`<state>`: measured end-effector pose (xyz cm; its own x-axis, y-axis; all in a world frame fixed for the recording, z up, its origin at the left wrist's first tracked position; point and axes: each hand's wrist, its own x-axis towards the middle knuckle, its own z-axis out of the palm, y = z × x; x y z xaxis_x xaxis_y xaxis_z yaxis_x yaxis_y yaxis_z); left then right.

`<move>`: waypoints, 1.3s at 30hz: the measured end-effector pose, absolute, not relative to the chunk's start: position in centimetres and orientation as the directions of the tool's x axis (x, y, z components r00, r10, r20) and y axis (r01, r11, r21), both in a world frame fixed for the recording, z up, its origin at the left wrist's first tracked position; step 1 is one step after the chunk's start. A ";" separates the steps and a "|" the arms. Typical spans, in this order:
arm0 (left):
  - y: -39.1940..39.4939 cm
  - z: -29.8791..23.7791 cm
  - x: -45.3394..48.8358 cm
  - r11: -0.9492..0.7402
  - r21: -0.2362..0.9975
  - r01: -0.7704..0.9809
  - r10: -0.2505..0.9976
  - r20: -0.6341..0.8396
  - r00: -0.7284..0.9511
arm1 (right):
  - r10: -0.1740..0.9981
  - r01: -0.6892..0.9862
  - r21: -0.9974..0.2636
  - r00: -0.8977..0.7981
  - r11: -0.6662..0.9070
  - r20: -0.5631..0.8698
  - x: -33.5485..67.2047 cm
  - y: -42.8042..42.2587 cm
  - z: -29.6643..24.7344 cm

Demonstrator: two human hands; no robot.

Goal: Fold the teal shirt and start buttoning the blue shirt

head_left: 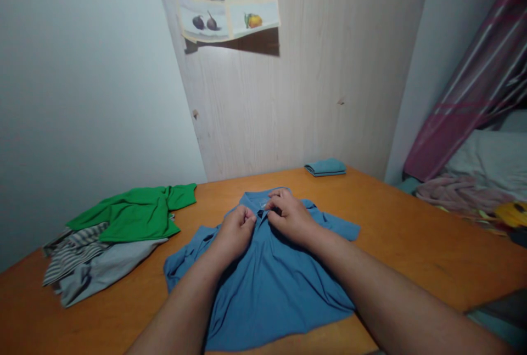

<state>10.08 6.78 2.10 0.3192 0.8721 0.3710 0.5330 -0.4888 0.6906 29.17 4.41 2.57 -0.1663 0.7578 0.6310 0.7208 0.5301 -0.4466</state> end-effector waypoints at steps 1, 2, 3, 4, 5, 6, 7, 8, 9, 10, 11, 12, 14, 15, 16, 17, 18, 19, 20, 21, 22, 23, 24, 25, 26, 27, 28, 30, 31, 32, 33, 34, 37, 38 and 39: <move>6.7 2.2 10.1 -0.480 0.706 0.521 0.877 0.369 0.309 | 0.744 0.701 -0.449 -0.176 0.554 0.644 29.3 4.3 2.7; 6.6 2.2 10.2 -0.470 0.720 0.510 0.882 0.362 0.300 | 0.740 0.682 -0.456 -0.188 0.571 0.645 29.3 4.2 2.8; 6.5 2.3 10.3 -0.459 0.734 0.501 0.888 0.354 0.295 | 0.746 0.664 -0.471 -0.204 0.581 0.634 29.4 4.1 3.0; 6.4 2.3 10.4 -0.450 0.747 0.490 0.892 0.346 0.292 | 0.758 0.648 -0.490 -0.218 0.583 0.615 29.4 4.0 3.0; 6.3 2.4 10.5 -0.441 0.759 0.479 0.895 0.337 0.291 | 0.768 0.634 -0.506 -0.234 0.585 0.596 29.4 3.9 3.1; 6.2 2.5 10.6 -0.433 0.772 0.464 0.898 0.328 0.293 | 0.773 0.622 -0.514 -0.254 0.591 0.581 29.4 3.9 3.2; 6.1 2.6 10.7 -0.425 0.787 0.447 0.901 0.319 0.295 | 0.771 0.612 -0.513 -0.276 0.602 0.574 29.5 3.8 3.2; 6.0 2.7 10.7 -0.414 0.805 0.425 0.904 0.306 0.300 | 0.763 0.606 -0.504 -0.297 0.615 0.574 29.5 3.8 3.3; 5.9 2.8 10.8 -0.399 0.825 0.401 0.907 0.290 0.306 | 0.753 0.601 -0.493 -0.315 0.629 0.577 29.6 3.8 3.4; 5.8 2.9 10.8 -0.382 0.845 0.374 0.910 0.272 0.314 | 0.745 0.595 -0.484 -0.332 0.641 0.578 29.6 3.7 3.5; 5.7 3.0 10.8 -0.361 0.866 0.345 0.912 0.253 0.322 | 0.740 0.588 -0.481 -0.347 0.650 0.576 29.7 3.7 3.6; 5.5 3.0 10.8 -0.340 0.885 0.316 0.915 0.234 0.329 | 0.737 0.581 -0.482 -0.358 0.656 0.573 29.7 3.6 3.7; 5.3 3.2 10.9 -0.303 0.916 0.264 0.918 0.206 0.340 | 0.741 0.579 -0.486 -0.364 0.655 0.565 29.8 3.4 4.0; 5.2 3.3 10.9 -0.288 0.929 0.234 0.917 0.196 0.348 | 0.748 0.587 -0.488 -0.358 0.646 0.559 29.8 3.3 4.1; 5.1 3.4 10.9 -0.272 0.941 0.203 0.915 0.187 0.358 | 0.757 0.600 -0.489 -0.346 0.633 0.554 29.7 3.2 4.2; 5.0 3.5 10.9 -0.256 0.951 0.173 0.913 0.179 0.368 | 0.767 0.613 -0.493 -0.332 0.618 0.549 29.7 3.2 4.3; 4.9 3.6 11.0 -0.240 0.960 0.146 0.911 0.171 0.377 | 0.776 0.619 -0.500 -0.318 0.605 0.545 29.7 3.1 4.3; 4.8 3.8 11.0 -0.225 0.966 0.125 0.909 0.163 0.383 | 0.784 0.619 -0.514 -0.304 0.594 0.541 29.6 3.1 4.4; 4.7 3.9 11.0 -0.211 0.971 0.109 0.910 0.155 0.386 | 0.793 0.612 -0.534 -0.290 0.584 0.535 29.6 3.1 4.4; 4.5 4.0 11.1 -0.198 0.976 0.095 0.912 0.147 0.384 | 0.804 0.599 -0.560 -0.276 0.572 0.527 29.5 3.1 4.4; 4.4 4.1 11.1 -0.184 0.980 0.081 0.914 0.140 0.380 | 0.818 0.581 -0.593 -0.262 0.558 0.512 29.5 3.1 4.4; 4.3 4.2 11.1 -0.168 0.983 0.067 0.918 0.132 0.375 | 0.835 0.560 -0.630 -0.250 0.538 0.491 29.5 3.1 4.3; 4.2 4.2 11.2 -0.152 0.987 0.055 0.921 0.121 0.371 | 0.851 0.537 -0.667 -0.239 0.517 0.467 29.4 3.2 4.3; 4.1 4.3 11.2 -0.136 0.990 0.046 0.923 0.109 0.368 | 0.865 0.515 -0.698 -0.233 0.497 0.444 29.4 3.2 4.2; 4.1 4.3 11.2 -0.122 0.992 0.039 0.925 0.099 0.367 | 0.875 0.497 -0.722 -0.229 0.481 0.425 29.4 3.2 4.2; 4.1 4.3 11.2 -0.110 0.993 0.035 0.925 0.090 0.369 | 0.882 0.487 -0.736 -0.226 0.470 0.413 29.4 3.3 4.1; 4.1 4.3 11.2 -0.102 0.994 0.032 0.923 0.083 0.375 | 0.885 0.483 -0.742 -0.224 0.465 0.409 29.4 3.3 4.0; 4.2 4.3 11.1 -0.098 0.995 0.031 0.916 0.078 0.394 | 0.886 0.491 -0.739 -0.219 0.462 0.408 29.4 3.4 3.9; 4.2 4.4 11.1 -0.100 0.994 0.033 0.911 0.078 0.404 | 0.887 0.497 -0.736 -0.218 0.460 0.407 29.4 3.4 3.9; 4.2 4.4 11.1 -0.103 0.994 0.038 0.908 0.078 0.411 | 0.888 0.503 -0.733 -0.218 0.459 0.406 29.4 3.4 3.9; 4.2 4.4 11.1 -0.107 0.993 0.044 0.907 0.079 0.414 | 0.888 0.504 -0.732 -0.221 0.457 0.403 29.5 3.4 3.9; 4.2 4.3 11.1 -0.111 0.993 0.049 0.908 0.081 0.411 | 0.890 0.500 -0.737 -0.226 0.455 0.396 29.5 3.5 3.9; 4.1 4.3 11.0 -0.117 0.992 0.052 0.913 0.087 0.398 | 0.906 0.437 -0.795 -0.253 0.421 0.341 29.7 3.5 3.8; 4.0 4.3 11.0 -0.116 0.992 0.049 0.912 0.086 0.402 | 0.913 0.400 -0.826 -0.262 0.397 0.312 29.7 3.6 3.8; 4.0 4.3 11.0 -0.110 0.993 0.042 0.909 0.083 0.409 | 0.920 0.362 -0.856 -0.269 0.370 0.284 29.8 3.6 3.8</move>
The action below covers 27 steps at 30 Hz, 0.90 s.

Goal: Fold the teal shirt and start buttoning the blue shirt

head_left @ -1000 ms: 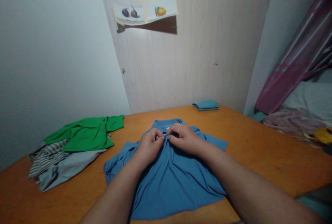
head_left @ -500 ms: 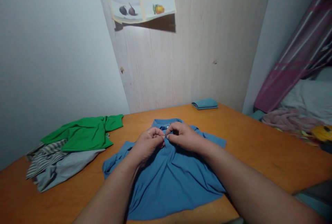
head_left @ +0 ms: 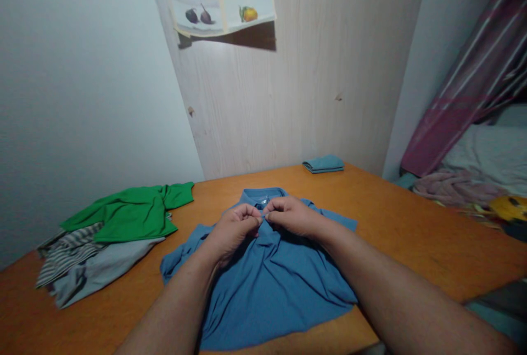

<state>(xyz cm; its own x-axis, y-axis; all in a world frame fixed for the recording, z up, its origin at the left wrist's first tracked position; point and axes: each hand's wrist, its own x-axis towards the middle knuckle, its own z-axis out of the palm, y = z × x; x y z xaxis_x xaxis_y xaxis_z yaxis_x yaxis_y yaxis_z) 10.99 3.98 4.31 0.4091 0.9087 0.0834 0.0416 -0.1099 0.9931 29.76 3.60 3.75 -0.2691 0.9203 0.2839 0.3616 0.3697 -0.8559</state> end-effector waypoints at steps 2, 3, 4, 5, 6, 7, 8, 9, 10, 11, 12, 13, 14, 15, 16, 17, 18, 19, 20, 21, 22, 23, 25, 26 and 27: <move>3.9 4.4 10.9 -0.090 0.996 0.025 0.902 0.071 0.426 | 0.931 0.301 -0.898 -0.275 0.321 0.241 29.8 3.7 3.6; 3.8 4.4 10.9 -0.080 0.997 0.021 0.900 0.064 0.431 | 0.934 0.283 -0.909 -0.275 0.305 0.228 29.8 3.7 3.6; 3.8 4.5 10.9 -0.072 0.997 0.022 0.899 0.056 0.434 | 0.936 0.272 -0.916 -0.276 0.295 0.220 29.8 3.7 3.5; 3.7 4.5 11.0 -0.066 0.997 0.026 0.900 0.048 0.433 | 0.936 0.266 -0.919 -0.277 0.291 0.216 29.8 3.7 3.5; 3.6 4.5 11.0 -0.059 0.998 0.031 0.900 0.040 0.433 | 0.936 0.267 -0.919 -0.277 0.290 0.215 29.8 3.6 3.4; 3.6 4.5 11.1 -0.053 0.998 0.036 0.900 0.032 0.435 | 0.936 0.273 -0.917 -0.278 0.293 0.216 29.8 3.6 3.4; 3.6 4.5 11.1 -0.049 0.998 0.040 0.900 0.027 0.435 | 0.935 0.282 -0.913 -0.279 0.297 0.218 29.8 3.6 3.5; 3.6 4.5 11.1 -0.050 0.998 0.045 0.901 0.026 0.433 | 0.934 0.291 -0.908 -0.284 0.300 0.217 29.7 3.5 3.5; 3.6 4.4 11.2 -0.058 0.997 0.050 0.905 0.031 0.424 | 0.933 0.299 -0.906 -0.291 0.301 0.214 29.7 3.5 3.6; 3.7 4.3 11.2 -0.069 0.996 0.057 0.910 0.040 0.413 | 0.933 0.307 -0.903 -0.293 0.301 0.211 29.7 3.5 3.6; 3.8 4.3 11.1 -0.080 0.995 0.065 0.914 0.047 0.403 | 0.933 0.320 -0.897 -0.286 0.306 0.216 29.6 3.4 3.6; 3.9 4.2 11.1 -0.086 0.994 0.071 0.918 0.051 0.394 | 0.933 0.344 -0.881 -0.273 0.324 0.237 29.6 3.4 3.7; 4.0 4.2 11.0 -0.083 0.994 0.073 0.918 0.048 0.393 | 0.929 0.384 -0.852 -0.246 0.355 0.276 29.6 3.5 3.7; 4.1 4.1 11.0 -0.074 0.995 0.072 0.917 0.039 0.398 | 0.919 0.441 -0.807 -0.211 0.394 0.334 29.6 3.5 3.7; 4.2 4.1 10.9 -0.060 0.996 0.069 0.913 0.027 0.406 | 0.899 0.507 -0.746 -0.174 0.432 0.402 29.6 3.5 3.7; 4.3 4.1 10.9 -0.047 0.997 0.064 0.910 0.016 0.414 | 0.871 0.572 -0.679 -0.141 0.460 0.471 29.6 3.5 3.7; 4.3 4.1 10.9 -0.034 0.998 0.055 0.908 0.008 0.419 | 0.840 0.626 -0.619 -0.112 0.474 0.531 29.6 3.5 3.7; 4.4 4.0 10.9 -0.021 0.999 0.043 0.908 0.001 0.419 | 0.811 0.666 -0.574 -0.082 0.476 0.579 29.6 3.4 3.8; 4.4 4.0 10.9 -0.006 1.000 0.027 0.910 -0.006 0.414 | 0.786 0.695 -0.543 -0.054 0.472 0.615 29.6 3.4 3.9; 4.5 4.0 10.9 0.010 1.000 0.009 0.916 -0.013 0.402 | 0.766 0.712 -0.523 -0.031 0.468 0.643 29.6 3.3 4.0; 4.6 3.9 10.9 0.028 1.000 -0.008 0.922 -0.023 0.388 | 0.751 0.721 -0.513 -0.016 0.466 0.660 29.6 3.1 4.1; 4.6 3.9 10.8 0.045 0.999 -0.023 0.928 -0.034 0.371 | 0.745 0.720 -0.510 -0.015 0.471 0.667 29.5 3.0 4.2; 4.7 3.7 10.8 0.071 0.996 -0.047 0.940 -0.052 0.336 | 0.770 0.694 -0.524 -0.070 0.494 0.634 29.3 2.9 4.3; 4.7 3.7 10.8 0.077 0.996 -0.054 0.944 -0.056 0.325 | 0.792 0.676 -0.538 -0.112 0.503 0.600 29.2 2.8 4.2; 4.7 3.6 10.8 0.075 0.996 -0.055 0.947 -0.054 0.317 | 0.813 0.657 -0.557 -0.152 0.507 0.561 29.0 2.9 4.1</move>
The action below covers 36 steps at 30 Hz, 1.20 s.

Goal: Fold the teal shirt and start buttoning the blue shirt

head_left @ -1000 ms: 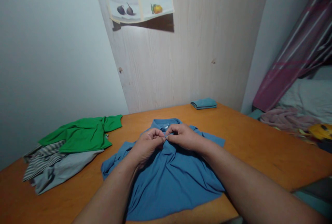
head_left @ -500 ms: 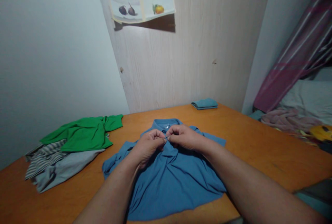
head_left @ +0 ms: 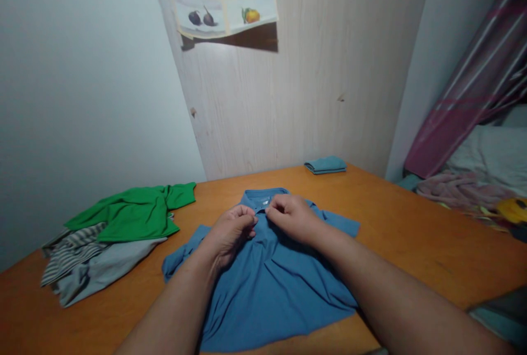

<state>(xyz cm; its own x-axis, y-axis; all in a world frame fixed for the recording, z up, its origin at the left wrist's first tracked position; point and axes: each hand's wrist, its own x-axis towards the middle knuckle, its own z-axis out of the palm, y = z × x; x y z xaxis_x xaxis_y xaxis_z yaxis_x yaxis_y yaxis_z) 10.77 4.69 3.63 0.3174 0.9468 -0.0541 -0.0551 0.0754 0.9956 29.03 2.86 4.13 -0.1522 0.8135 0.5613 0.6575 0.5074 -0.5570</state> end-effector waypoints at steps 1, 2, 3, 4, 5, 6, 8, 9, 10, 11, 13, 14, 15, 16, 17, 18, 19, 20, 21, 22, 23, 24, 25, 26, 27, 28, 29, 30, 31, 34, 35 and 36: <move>4.7 3.6 10.8 0.064 0.997 -0.045 0.949 -0.047 0.313 | 0.832 0.641 -0.578 -0.182 0.505 0.524 28.9 2.9 4.0; 4.6 3.6 10.9 0.043 0.999 -0.028 0.950 -0.033 0.312 | 0.846 0.627 -0.601 -0.195 0.496 0.496 28.7 3.0 3.8; 4.5 3.6 10.9 0.018 1.000 -0.006 0.949 -0.016 0.315 | 0.858 0.612 -0.624 -0.196 0.485 0.475 28.5 3.1 3.6; 4.4 3.7 11.0 -0.006 1.000 0.012 0.948 0.002 0.320 | 0.869 0.594 -0.651 -0.189 0.472 0.458 28.4 3.2 3.4; 4.4 3.7 11.2 -0.027 0.999 0.025 0.946 0.017 0.324 | 0.882 0.569 -0.686 -0.179 0.454 0.436 28.3 3.2 3.3; 4.3 3.8 11.3 -0.039 0.999 0.028 0.945 0.028 0.325 | 0.901 0.537 -0.730 -0.164 0.424 0.403 28.2 3.3 3.2; 4.2 3.8 11.4 -0.043 0.999 0.016 0.946 0.035 0.322 | 0.944 0.440 -0.835 -0.129 0.329 0.304 28.1 3.3 3.2; 4.1 3.8 11.5 -0.041 0.999 0.012 0.947 0.035 0.319 | 0.962 0.380 -0.884 -0.118 0.274 0.248 28.0 3.3 3.2; 4.1 3.8 11.5 -0.042 0.999 0.010 0.947 0.037 0.318 | 0.974 0.317 -0.921 -0.113 0.225 0.198 28.0 3.2 3.3; 4.0 3.8 11.5 -0.049 0.999 0.013 0.947 0.042 0.320 | 0.980 0.260 -0.947 -0.111 0.188 0.164 27.9 3.1 3.3; 3.9 3.8 11.5 -0.086 0.996 0.035 0.944 0.070 0.322 | 0.985 0.177 -0.973 -0.115 0.147 0.128 27.7 3.0 3.4; 3.9 3.7 11.6 -0.116 0.992 0.055 0.943 0.092 0.320 | 0.987 0.152 -0.980 -0.118 0.130 0.113 27.6 2.9 3.5; 3.9 3.7 11.7 -0.149 0.986 0.079 0.940 0.117 0.319 | 0.988 0.133 -0.985 -0.119 0.114 0.098 27.5 2.8 3.4; 3.9 3.6 11.8 -0.183 0.978 0.102 0.938 0.143 0.316 | 0.989 0.119 -0.988 -0.118 0.097 0.083 27.4 2.8 3.4; 3.8 3.5 12.0 -0.211 0.970 0.121 0.934 0.163 0.316 | 0.991 0.108 -0.991 -0.112 0.083 0.071 27.3 2.7 3.4; 3.8 3.4 12.1 -0.229 0.965 0.131 0.931 0.177 0.318 | 0.993 0.097 -0.993 -0.103 0.073 0.063 27.3 2.7 3.3; 3.8 3.4 12.2 -0.234 0.963 0.133 0.929 0.181 0.322 | 0.994 0.083 -0.994 -0.093 0.065 0.058 27.3 2.7 3.2; 3.8 3.3 12.2 -0.231 0.964 0.129 0.929 0.180 0.323 | 0.995 0.067 -0.996 -0.084 0.060 0.055 27.3 2.7 3.2; 3.8 3.3 12.2 -0.222 0.967 0.124 0.931 0.173 0.322 | 0.996 0.053 -0.997 -0.077 0.057 0.053 27.3 2.8 3.2; 3.8 3.3 12.2 -0.211 0.970 0.120 0.934 0.163 0.318 | 0.996 0.045 -0.998 -0.070 0.053 0.050 27.4 2.8 3.2; 3.9 3.4 12.2 -0.197 0.973 0.117 0.937 0.152 0.314 | 0.997 0.043 -0.998 -0.062 0.049 0.047 27.4 2.8 3.2; 3.9 3.4 12.1 -0.182 0.977 0.114 0.941 0.140 0.308 | 0.998 0.046 -0.998 -0.052 0.044 0.042 27.5 2.8 3.3; 3.9 3.5 12.0 -0.167 0.980 0.107 0.945 0.128 0.301 | 0.999 0.052 -0.998 -0.040 0.037 0.035 27.6 2.8 3.3; 3.9 3.5 12.0 -0.154 0.983 0.096 0.949 0.120 0.293 | 0.999 0.056 -0.998 -0.028 0.028 0.026 27.7 2.8 3.4; 3.9 3.5 11.9 -0.141 0.987 0.083 0.952 0.112 0.287 | 1.000 0.055 -0.998 -0.018 0.018 0.017 27.8 2.8 3.5; 3.9 3.6 11.9 -0.129 0.989 0.068 0.955 0.106 0.279 | 1.000 0.052 -0.999 -0.010 0.011 0.011 27.9 2.8 3.6; 4.0 3.6 11.8 -0.119 0.991 0.055 0.957 0.100 0.271 | 1.000 0.050 -0.999 -0.001 0.007 0.007 28.0 2.8 3.7; 4.0 3.6 11.8 -0.109 0.993 0.047 0.960 0.093 0.265 | 1.000 0.048 -0.999 0.008 0.003 0.003 28.0 2.8 3.8; 4.0 3.5 11.8 -0.099 0.994 0.042 0.962 0.085 0.261 | 1.000 0.047 -0.999 0.014 -0.001 0.000 28.1 2.8 3.9; 4.0 3.4 11.7 -0.079 0.996 0.027 0.964 0.070 0.255 | 1.000 0.042 -0.999 0.011 -0.009 -0.008 28.3 3.0 3.8; 4.0 3.4 11.7 -0.077 0.997 0.018 0.964 0.070 0.255 | 1.000 0.038 -0.999 0.004 -0.011 -0.011 28.3 3.1 3.7; 4.0 3.4 11.7 -0.076 0.997 0.009 0.964 0.071 0.257 | 1.000 0.036 -0.999 -0.003 -0.011 -0.012 28.4 3.2 3.6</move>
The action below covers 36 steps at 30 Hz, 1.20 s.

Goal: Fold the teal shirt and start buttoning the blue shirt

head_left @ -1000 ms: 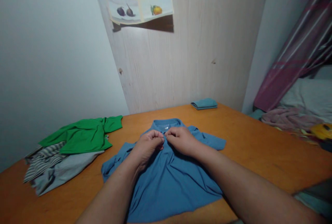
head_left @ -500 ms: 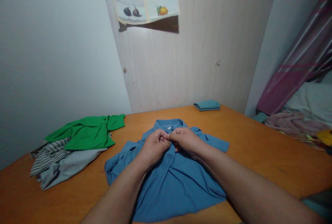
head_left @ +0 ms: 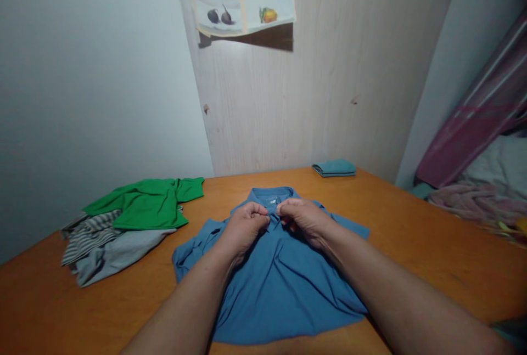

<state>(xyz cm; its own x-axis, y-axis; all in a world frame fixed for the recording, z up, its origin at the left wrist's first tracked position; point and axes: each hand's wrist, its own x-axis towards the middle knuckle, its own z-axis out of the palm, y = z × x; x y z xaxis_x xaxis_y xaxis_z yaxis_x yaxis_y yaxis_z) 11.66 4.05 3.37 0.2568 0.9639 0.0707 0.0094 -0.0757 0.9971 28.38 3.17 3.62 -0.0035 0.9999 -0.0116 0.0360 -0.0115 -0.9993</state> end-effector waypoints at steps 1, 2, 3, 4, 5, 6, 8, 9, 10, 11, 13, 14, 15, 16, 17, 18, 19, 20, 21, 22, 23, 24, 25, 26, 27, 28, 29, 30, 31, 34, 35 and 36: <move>4.1 3.4 11.7 -0.075 0.997 0.001 0.963 0.072 0.260 | 1.000 0.037 -0.999 -0.009 -0.012 -0.012 28.4 3.3 3.5; 4.1 3.3 11.7 -0.073 0.997 -0.006 0.962 0.072 0.263 | 1.000 0.041 -0.999 -0.012 -0.011 -0.011 28.4 3.3 3.3; 4.1 3.3 11.7 -0.072 0.997 -0.012 0.961 0.072 0.265 | 1.000 0.048 -0.999 -0.014 -0.009 -0.010 28.4 3.4 3.2; 4.2 3.3 11.7 -0.071 0.997 -0.016 0.962 0.073 0.265 | 1.000 0.055 -0.998 -0.015 -0.005 -0.006 28.4 3.4 3.2; 4.2 3.3 11.7 -0.072 0.997 -0.017 0.962 0.074 0.264 | 1.000 0.060 -0.998 -0.016 0.000 -0.001 28.4 3.4 3.1; 4.2 3.3 11.7 -0.072 0.997 -0.017 0.962 0.074 0.262 | 1.000 0.062 -0.998 -0.017 0.005 0.004 28.4 3.4 3.1; 4.3 3.3 11.7 -0.074 0.997 -0.013 0.962 0.075 0.264 | 1.000 0.060 -0.998 -0.021 0.014 0.012 28.3 3.3 3.2; 4.3 3.3 11.7 -0.076 0.997 -0.010 0.961 0.076 0.267 | 1.000 0.057 -0.998 -0.021 0.015 0.014 28.3 3.2 3.3; 4.3 3.4 11.7 -0.078 0.997 -0.007 0.960 0.077 0.271 | 1.000 0.055 -0.998 -0.022 0.015 0.014 28.3 3.2 3.4; 4.3 3.4 11.7 -0.081 0.997 -0.005 0.958 0.079 0.274 | 1.000 0.052 -0.999 -0.021 0.014 0.013 28.3 3.1 3.4; 4.2 3.5 11.7 -0.089 0.996 -0.001 0.957 0.085 0.278 | 1.000 0.049 -0.999 -0.023 0.014 0.013 28.3 3.1 3.4; 4.1 3.5 11.7 -0.092 0.996 0.001 0.957 0.088 0.277 | 1.000 0.048 -0.999 -0.028 0.016 0.015 28.2 3.1 3.3; 4.1 3.6 11.7 -0.095 0.996 0.002 0.956 0.090 0.277 | 0.999 0.045 -0.999 -0.034 0.021 0.020 28.2 3.1 3.3; 4.0 3.6 11.7 -0.096 0.995 0.003 0.956 0.091 0.278 | 0.999 0.040 -0.999 -0.041 0.030 0.028 28.2 3.1 3.3; 4.0 3.7 11.7 -0.097 0.995 0.005 0.957 0.092 0.276 | 0.998 0.036 -0.999 -0.046 0.041 0.039 28.2 3.1 3.3; 3.9 3.7 11.7 -0.100 0.995 0.008 0.957 0.094 0.274 | 0.997 0.034 -0.998 -0.050 0.053 0.051 28.1 3.0 3.3; 3.9 3.7 11.8 -0.103 0.995 0.012 0.957 0.095 0.273 | 0.997 0.034 -0.997 -0.049 0.067 0.065 28.1 2.9 3.3; 3.9 3.7 11.8 -0.107 0.994 0.015 0.957 0.099 0.272 | 0.996 0.037 -0.996 -0.048 0.082 0.080 28.1 2.9 3.4; 3.9 3.7 11.8 -0.110 0.994 0.016 0.957 0.102 0.272 | 0.994 0.043 -0.994 -0.050 0.098 0.095 28.1 2.8 3.5; 3.9 3.7 11.8 -0.113 0.993 0.017 0.956 0.104 0.273 | 0.992 0.053 -0.992 -0.055 0.114 0.111 28.1 2.8 3.5; 3.9 3.6 11.8 -0.113 0.993 0.018 0.955 0.104 0.276 | 0.990 0.066 -0.989 -0.064 0.131 0.127 28.1 2.8 3.6; 3.9 3.6 11.8 -0.113 0.993 0.020 0.955 0.103 0.280 | 0.987 0.085 -0.985 -0.073 0.148 0.142 28.1 2.8 3.6; 3.9 3.5 11.8 -0.112 0.993 0.022 0.954 0.101 0.282 | 0.984 0.113 -0.980 -0.083 0.165 0.156 28.2 2.9 3.6; 4.0 3.5 11.8 -0.111 0.994 0.024 0.954 0.100 0.284 | 0.982 0.146 -0.973 -0.090 0.181 0.169 28.2 2.9 3.6; 4.0 3.4 11.8 -0.109 0.994 0.026 0.953 0.097 0.286 | 0.979 0.184 -0.963 -0.094 0.196 0.182 28.2 2.9 3.6; 4.1 3.3 11.8 -0.107 0.994 0.025 0.953 0.095 0.287 | 0.976 0.220 -0.952 -0.098 0.214 0.197 28.2 3.0 3.6; 4.2 3.3 11.8 -0.102 0.995 0.021 0.953 0.092 0.289 | 0.971 0.255 -0.938 -0.101 0.235 0.216 28.2 3.0 3.5; 4.2 3.2 11.8 -0.094 0.995 0.015 0.953 0.085 0.292 | 0.965 0.288 -0.921 -0.105 0.262 0.241 28.2 3.1 3.3; 4.3 3.2 11.8 -0.082 0.997 0.007 0.952 0.076 0.296 | 0.956 0.319 -0.901 -0.112 0.294 0.272 28.2 3.1 3.2; 4.4 3.1 11.8 -0.046 0.999 -0.018 0.951 0.050 0.306 | 0.920 0.418 -0.821 -0.138 0.389 0.366 28.0 3.1 2.8; 4.4 3.1 11.8 -0.041 0.999 -0.018 0.951 0.045 0.307 | 0.910 0.451 -0.793 -0.143 0.410 0.390 27.9 3.1 2.7; 4.4 3.1 11.7 -0.040 0.999 -0.014 0.951 0.043 0.307 | 0.900 0.481 -0.766 -0.144 0.427 0.411 27.8 3.1 2.6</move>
<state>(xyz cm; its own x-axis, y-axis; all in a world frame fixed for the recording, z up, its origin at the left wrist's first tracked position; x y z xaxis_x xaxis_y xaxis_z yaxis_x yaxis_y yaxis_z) 11.73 4.37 3.14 0.3070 0.9508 0.0426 -0.0135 -0.0404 0.9991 27.82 3.10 2.62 -0.1435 0.9001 0.4114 0.4808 0.4268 -0.7660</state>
